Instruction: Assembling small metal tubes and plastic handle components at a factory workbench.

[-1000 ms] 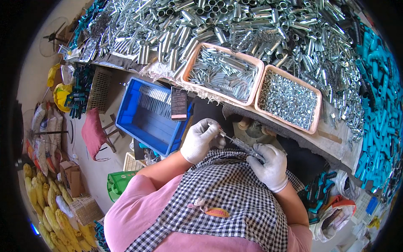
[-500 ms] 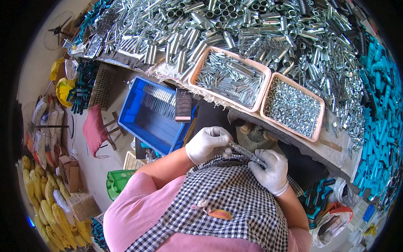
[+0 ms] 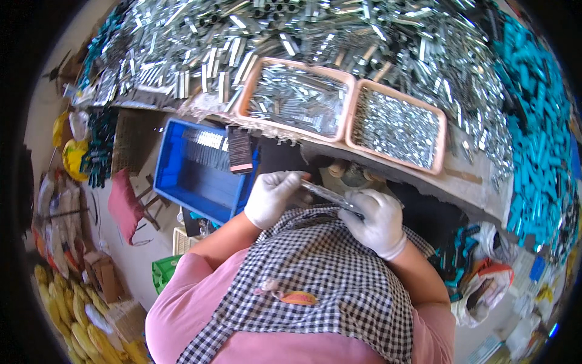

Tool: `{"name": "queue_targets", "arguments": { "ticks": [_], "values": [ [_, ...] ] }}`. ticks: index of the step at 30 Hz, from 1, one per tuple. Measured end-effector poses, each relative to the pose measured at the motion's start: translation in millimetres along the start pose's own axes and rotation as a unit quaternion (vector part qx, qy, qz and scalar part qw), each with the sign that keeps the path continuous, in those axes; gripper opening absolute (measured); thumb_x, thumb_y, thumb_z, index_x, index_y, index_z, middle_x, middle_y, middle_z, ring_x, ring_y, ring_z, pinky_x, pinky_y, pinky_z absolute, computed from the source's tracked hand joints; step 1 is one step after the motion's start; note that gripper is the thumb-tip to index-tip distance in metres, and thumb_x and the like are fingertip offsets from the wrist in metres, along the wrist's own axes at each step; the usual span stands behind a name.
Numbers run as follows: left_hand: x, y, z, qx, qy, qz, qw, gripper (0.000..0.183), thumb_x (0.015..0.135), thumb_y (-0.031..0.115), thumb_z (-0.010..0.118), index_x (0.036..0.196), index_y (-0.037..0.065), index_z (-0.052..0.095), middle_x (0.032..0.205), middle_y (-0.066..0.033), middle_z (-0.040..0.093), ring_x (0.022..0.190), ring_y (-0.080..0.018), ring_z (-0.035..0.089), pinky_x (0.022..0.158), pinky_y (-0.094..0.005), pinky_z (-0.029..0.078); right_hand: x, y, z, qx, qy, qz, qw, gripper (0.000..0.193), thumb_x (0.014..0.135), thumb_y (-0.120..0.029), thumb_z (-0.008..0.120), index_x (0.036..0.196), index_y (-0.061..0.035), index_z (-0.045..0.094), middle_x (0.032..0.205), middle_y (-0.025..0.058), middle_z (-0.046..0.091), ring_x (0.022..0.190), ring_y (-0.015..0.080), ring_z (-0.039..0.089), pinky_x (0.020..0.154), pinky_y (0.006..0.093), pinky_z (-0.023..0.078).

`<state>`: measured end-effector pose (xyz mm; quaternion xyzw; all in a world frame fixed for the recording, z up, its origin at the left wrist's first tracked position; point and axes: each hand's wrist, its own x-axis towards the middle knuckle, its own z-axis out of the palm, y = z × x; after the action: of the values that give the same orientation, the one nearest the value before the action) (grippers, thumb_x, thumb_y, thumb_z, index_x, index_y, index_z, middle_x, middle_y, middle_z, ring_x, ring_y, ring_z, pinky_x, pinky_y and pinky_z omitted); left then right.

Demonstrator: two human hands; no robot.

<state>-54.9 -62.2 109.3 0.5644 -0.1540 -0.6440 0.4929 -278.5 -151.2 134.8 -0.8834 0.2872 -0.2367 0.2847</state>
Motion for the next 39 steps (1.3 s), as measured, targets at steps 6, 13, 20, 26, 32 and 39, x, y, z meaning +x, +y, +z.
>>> {"name": "queue_targets", "arguments": {
  "ticks": [6, 13, 20, 26, 32, 39],
  "values": [
    [-1.6, 4.7, 16.3, 0.066, -0.049, 0.002, 0.997, 0.044, 0.102, 0.032, 0.053, 0.118, -0.008, 0.061, 0.091, -0.0153, 0.071, 0.074, -0.0167, 0.070, 0.070, -0.0280, 0.058, 3.7, -3.0, 2.3, 0.026, 0.003, -0.006, 1.000, 0.026, 0.067, -0.014, 0.081, 0.087, -0.0028, 0.068, 0.084, 0.0132, 0.070, 0.070, 0.0288, 0.068, 0.062, 0.0356, 0.055],
    [-8.5, 15.0, 37.1, 0.016, -0.041, 0.009, 0.999, 0.041, 0.103, 0.030, 0.052, 0.116, -0.007, 0.062, 0.086, -0.0146, 0.071, 0.071, -0.0166, 0.069, 0.066, -0.0278, 0.057, -4.8, -0.1, -12.4, 0.027, 0.015, -0.007, 0.999, 0.036, 0.065, -0.018, 0.083, 0.092, -0.0007, 0.066, 0.081, 0.0142, 0.068, 0.067, 0.0291, 0.068, 0.060, 0.0360, 0.054],
    [15.6, 27.7, 61.8, 0.091, -0.062, 0.033, 0.993, 0.038, 0.102, 0.029, 0.052, 0.111, -0.006, 0.066, 0.089, -0.0141, 0.072, 0.072, -0.0176, 0.070, 0.066, -0.0288, 0.057, -8.3, 20.4, -25.8, -0.047, 0.104, -0.060, 0.992, 0.027, 0.066, -0.012, 0.080, 0.086, -0.0044, 0.063, 0.084, 0.0101, 0.067, 0.066, 0.0265, 0.067, 0.055, 0.0339, 0.053],
    [22.5, 42.6, 72.1, 0.112, -0.065, 0.095, 0.987, 0.036, 0.102, 0.028, 0.053, 0.110, -0.005, 0.066, 0.090, -0.0130, 0.072, 0.074, -0.0181, 0.070, 0.068, -0.0297, 0.058, 13.8, 12.4, -59.6, -0.081, 0.110, -0.123, 0.983, 0.020, 0.070, -0.007, 0.077, 0.085, -0.0053, 0.063, 0.087, 0.0069, 0.066, 0.067, 0.0246, 0.065, 0.054, 0.0337, 0.052],
    [45.6, 20.1, 92.9, 0.083, -0.052, 0.194, 0.976, 0.027, 0.099, 0.025, 0.060, 0.098, -0.001, 0.069, 0.079, -0.0031, 0.070, 0.068, -0.0092, 0.064, 0.064, -0.0277, 0.054, -3.5, 25.3, -64.1, -0.104, 0.147, -0.100, 0.978, 0.022, 0.065, -0.012, 0.078, 0.084, -0.0067, 0.067, 0.082, 0.0100, 0.066, 0.069, 0.0293, 0.064, 0.062, 0.0391, 0.054],
    [20.4, 28.1, 96.5, 0.079, -0.061, 0.150, 0.984, 0.029, 0.098, 0.024, 0.062, 0.094, -0.002, 0.073, 0.083, -0.0026, 0.071, 0.072, -0.0060, 0.063, 0.066, -0.0233, 0.053, -14.0, 12.4, -59.4, 0.244, 0.042, 0.132, 0.960, 0.040, 0.077, -0.008, 0.071, 0.113, 0.0082, 0.062, 0.098, 0.0174, 0.070, 0.085, 0.0221, 0.068, 0.076, 0.0328, 0.054]
  ]
}}
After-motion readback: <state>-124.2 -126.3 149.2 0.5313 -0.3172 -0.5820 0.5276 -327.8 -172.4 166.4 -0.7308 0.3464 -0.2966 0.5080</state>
